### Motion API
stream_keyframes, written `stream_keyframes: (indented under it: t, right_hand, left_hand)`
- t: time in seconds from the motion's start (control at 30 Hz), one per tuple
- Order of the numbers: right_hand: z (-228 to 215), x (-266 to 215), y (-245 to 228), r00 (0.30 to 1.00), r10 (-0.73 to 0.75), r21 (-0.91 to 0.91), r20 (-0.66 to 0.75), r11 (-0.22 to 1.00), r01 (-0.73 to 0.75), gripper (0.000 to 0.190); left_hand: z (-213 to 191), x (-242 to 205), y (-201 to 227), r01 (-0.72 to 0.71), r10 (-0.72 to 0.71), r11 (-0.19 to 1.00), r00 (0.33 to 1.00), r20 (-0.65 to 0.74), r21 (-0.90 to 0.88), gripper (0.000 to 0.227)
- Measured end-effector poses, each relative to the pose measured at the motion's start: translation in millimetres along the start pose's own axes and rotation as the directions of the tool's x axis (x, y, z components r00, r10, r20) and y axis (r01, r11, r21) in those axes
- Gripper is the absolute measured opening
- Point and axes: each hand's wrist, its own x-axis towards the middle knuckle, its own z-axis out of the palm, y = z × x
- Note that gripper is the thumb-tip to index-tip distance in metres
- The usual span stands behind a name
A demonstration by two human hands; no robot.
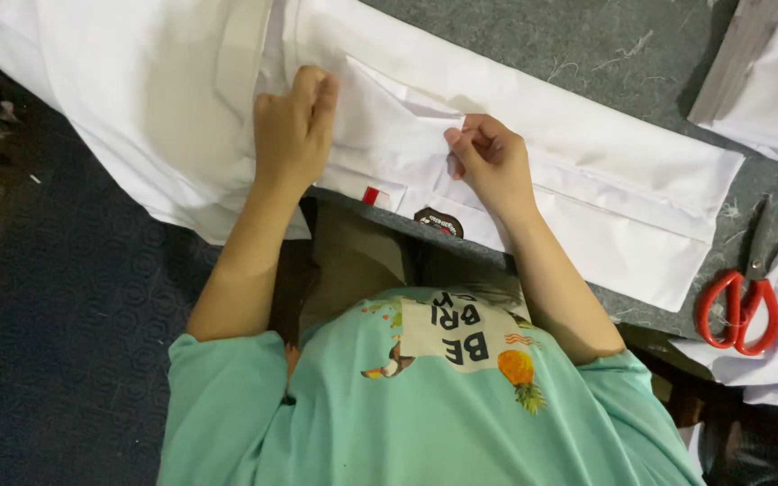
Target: Folding a white collared shirt on a flat surface
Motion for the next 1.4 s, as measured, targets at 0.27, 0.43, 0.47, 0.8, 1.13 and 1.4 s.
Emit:
stream_keyframes:
  t: [0.27,0.43,0.47,0.8,1.13,1.4]
  right_hand:
    - [-1,15,-5,0.995,-0.093,-0.129,-0.033,0.988,0.088,0.019]
    - [3,21,3,0.998,0.043,-0.09,-0.046,0.995,-0.047,0.02]
    - [4,22,7,0.997,0.055,-0.084,-0.046,0.995,-0.058,0.019]
    - [13,9,-20,0.993,0.004,-0.157,-0.117,0.987,-0.023,0.014]
    - [19,-10,-16,0.739,-0.596,-0.623,0.315,0.457,0.634,0.037]
    - [19,-10,-2,0.794,-0.357,-0.697,0.491,0.385,0.605,0.046]
  left_hand:
    - [-4,22,27,0.026,-0.013,0.944,0.999,0.042,-0.33,0.027]
    - [28,20,8,0.052,-0.057,0.991,0.998,-0.04,-0.127,0.026]
    - [33,18,6,0.075,-0.08,0.994,0.995,-0.066,-0.076,0.027]
    - [13,19,24,0.08,-0.099,0.991,0.977,-0.187,-0.107,0.024]
    - [15,25,18,-0.066,0.041,0.958,0.995,-0.096,-0.279,0.031]
    - [26,14,12,0.025,-0.034,0.994,0.995,-0.09,-0.108,0.022]
